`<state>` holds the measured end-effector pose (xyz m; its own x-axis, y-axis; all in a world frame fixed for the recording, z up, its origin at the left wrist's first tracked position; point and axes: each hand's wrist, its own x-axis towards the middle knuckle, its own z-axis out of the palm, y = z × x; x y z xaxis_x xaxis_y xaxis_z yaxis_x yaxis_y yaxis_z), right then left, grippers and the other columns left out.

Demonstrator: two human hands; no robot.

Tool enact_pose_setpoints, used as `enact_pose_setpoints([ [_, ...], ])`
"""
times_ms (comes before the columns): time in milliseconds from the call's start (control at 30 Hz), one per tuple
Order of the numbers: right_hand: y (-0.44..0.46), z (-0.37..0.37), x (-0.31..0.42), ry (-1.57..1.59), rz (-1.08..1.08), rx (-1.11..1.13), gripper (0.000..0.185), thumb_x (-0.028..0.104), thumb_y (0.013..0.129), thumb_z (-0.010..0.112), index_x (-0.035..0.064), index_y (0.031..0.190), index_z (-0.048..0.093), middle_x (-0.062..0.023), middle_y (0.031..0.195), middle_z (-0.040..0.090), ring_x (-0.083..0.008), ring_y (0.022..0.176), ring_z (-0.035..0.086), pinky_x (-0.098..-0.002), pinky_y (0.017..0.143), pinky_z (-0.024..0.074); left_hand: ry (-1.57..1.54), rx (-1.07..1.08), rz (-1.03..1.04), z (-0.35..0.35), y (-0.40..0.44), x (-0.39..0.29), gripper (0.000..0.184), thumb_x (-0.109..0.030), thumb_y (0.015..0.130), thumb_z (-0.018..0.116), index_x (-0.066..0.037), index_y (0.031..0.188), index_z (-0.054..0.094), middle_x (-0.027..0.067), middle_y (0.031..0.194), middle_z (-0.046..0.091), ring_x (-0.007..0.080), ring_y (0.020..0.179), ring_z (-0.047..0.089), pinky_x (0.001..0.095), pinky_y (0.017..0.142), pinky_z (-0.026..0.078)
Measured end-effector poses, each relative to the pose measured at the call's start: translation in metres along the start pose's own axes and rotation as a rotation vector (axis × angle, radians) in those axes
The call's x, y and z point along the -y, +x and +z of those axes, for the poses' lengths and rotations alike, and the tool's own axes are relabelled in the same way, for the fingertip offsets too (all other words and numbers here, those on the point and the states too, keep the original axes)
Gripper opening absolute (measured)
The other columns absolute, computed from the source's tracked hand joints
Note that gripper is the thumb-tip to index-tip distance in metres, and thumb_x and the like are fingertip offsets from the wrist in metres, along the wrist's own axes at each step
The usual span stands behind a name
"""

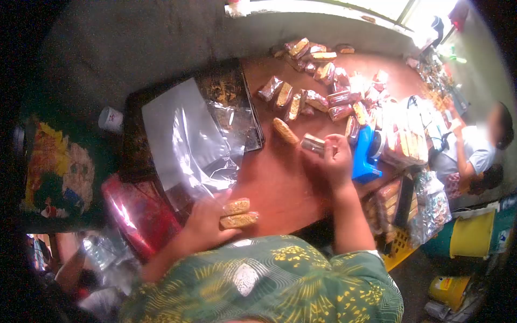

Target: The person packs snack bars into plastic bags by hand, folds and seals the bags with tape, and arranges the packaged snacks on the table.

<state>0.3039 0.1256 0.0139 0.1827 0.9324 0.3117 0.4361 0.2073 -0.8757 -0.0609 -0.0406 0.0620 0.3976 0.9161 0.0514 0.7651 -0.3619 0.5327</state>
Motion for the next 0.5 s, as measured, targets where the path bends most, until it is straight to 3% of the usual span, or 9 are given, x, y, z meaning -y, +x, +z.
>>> enact_pose_setpoints([
  [33,-0.003,-0.001,0.0,-0.032,0.102,0.119,0.018,0.011,0.096,0.069,0.0014,0.11,0.064,-0.014,0.103,0.067,-0.0208,0.092,0.066,-0.0324,0.084,0.0532,-0.027,-0.016,0.004,0.012,-0.007,0.012,0.106,-0.045,0.071,0.089,-0.001,0.155,0.039,0.0244,0.139,0.053,0.0416,0.126,0.051,0.0534,0.111,0.037],
  [133,0.015,0.001,0.008,-0.356,-0.26,0.201,0.02,0.01,0.096,0.068,0.0007,0.113,0.066,-0.012,0.097,0.069,-0.0207,0.086,0.066,-0.0328,0.08,0.054,-0.076,-0.035,-0.029,0.03,-0.017,0.026,0.105,-0.044,0.072,0.09,-0.004,0.155,0.04,0.0252,0.139,0.053,0.0423,0.128,0.051,0.0549,0.108,0.041],
  [200,0.053,0.008,0.013,-0.325,-0.341,0.103,0.023,0.007,0.094,0.066,0.0012,0.115,0.068,-0.0122,0.103,0.07,-0.021,0.09,0.067,-0.0321,0.084,0.0537,-0.046,0.009,-0.037,0.027,-0.011,0.025,0.105,-0.044,0.072,0.09,-0.004,0.155,0.04,0.0247,0.138,0.053,0.0428,0.128,0.051,0.0545,0.108,0.041],
  [233,0.075,0.009,0.017,-0.374,-0.319,0.119,0.027,0.001,0.091,0.061,0.0015,0.117,0.066,-0.0143,0.108,0.069,-0.0255,0.098,0.067,-0.0352,0.089,0.0532,-0.028,0.025,-0.042,0.025,-0.009,0.025,0.105,-0.043,0.072,0.09,-0.005,0.155,0.039,0.0244,0.138,0.053,0.043,0.128,0.051,0.0543,0.108,0.042],
  [267,0.094,0.015,0.018,-0.423,-0.475,0.065,0.031,-0.003,0.087,0.058,0.0032,0.117,0.064,-0.0165,0.111,0.068,-0.031,0.105,0.065,-0.0395,0.094,0.052,-0.07,0.033,-0.041,0.029,-0.009,0.03,0.104,-0.043,0.073,0.09,-0.005,0.155,0.039,0.0238,0.139,0.053,0.0424,0.127,0.053,0.0528,0.109,0.04],
  [300,0.111,0.022,0.017,-0.426,-0.417,0.091,0.03,-0.001,0.085,0.06,0.0046,0.114,0.062,-0.0185,0.114,0.067,-0.0351,0.112,0.063,-0.0415,0.099,0.0498,-0.068,-0.017,0.003,0.03,-0.01,0.032,0.103,-0.043,0.074,0.089,-0.005,0.155,0.039,0.0236,0.139,0.053,0.0424,0.127,0.053,0.0522,0.11,0.04],
  [367,0.138,0.033,-0.008,-0.616,-0.199,0.26,0.025,0.002,0.085,0.063,0.0049,0.11,0.06,-0.0167,0.111,0.068,-0.0318,0.106,0.066,-0.0401,0.096,0.052,-0.061,-0.114,0.1,0.031,-0.011,0.033,0.102,-0.043,0.075,0.088,-0.004,0.155,0.039,0.0231,0.139,0.054,0.0422,0.126,0.054,0.0511,0.111,0.039],
  [467,0.168,0.029,-0.015,-0.466,-0.156,0.207,0.023,0.005,0.085,0.066,0.0053,0.107,0.059,-0.0137,0.106,0.069,-0.0273,0.097,0.068,-0.0392,0.089,0.0545,-0.069,-0.1,0.087,0.031,-0.012,0.035,0.101,-0.044,0.075,0.088,-0.004,0.154,0.039,0.0221,0.14,0.055,0.0407,0.127,0.053,0.0506,0.11,0.039],
  [500,0.167,0.029,-0.002,-0.537,-0.172,0.062,0.026,0.013,0.086,0.072,0.0055,0.108,0.058,-0.0114,0.1,0.069,-0.0235,0.09,0.069,-0.0387,0.084,0.056,-0.069,-0.096,0.083,0.03,-0.011,0.035,0.101,-0.044,0.075,0.088,-0.003,0.154,0.04,0.0219,0.139,0.055,0.0402,0.127,0.054,0.0502,0.109,0.04],
])
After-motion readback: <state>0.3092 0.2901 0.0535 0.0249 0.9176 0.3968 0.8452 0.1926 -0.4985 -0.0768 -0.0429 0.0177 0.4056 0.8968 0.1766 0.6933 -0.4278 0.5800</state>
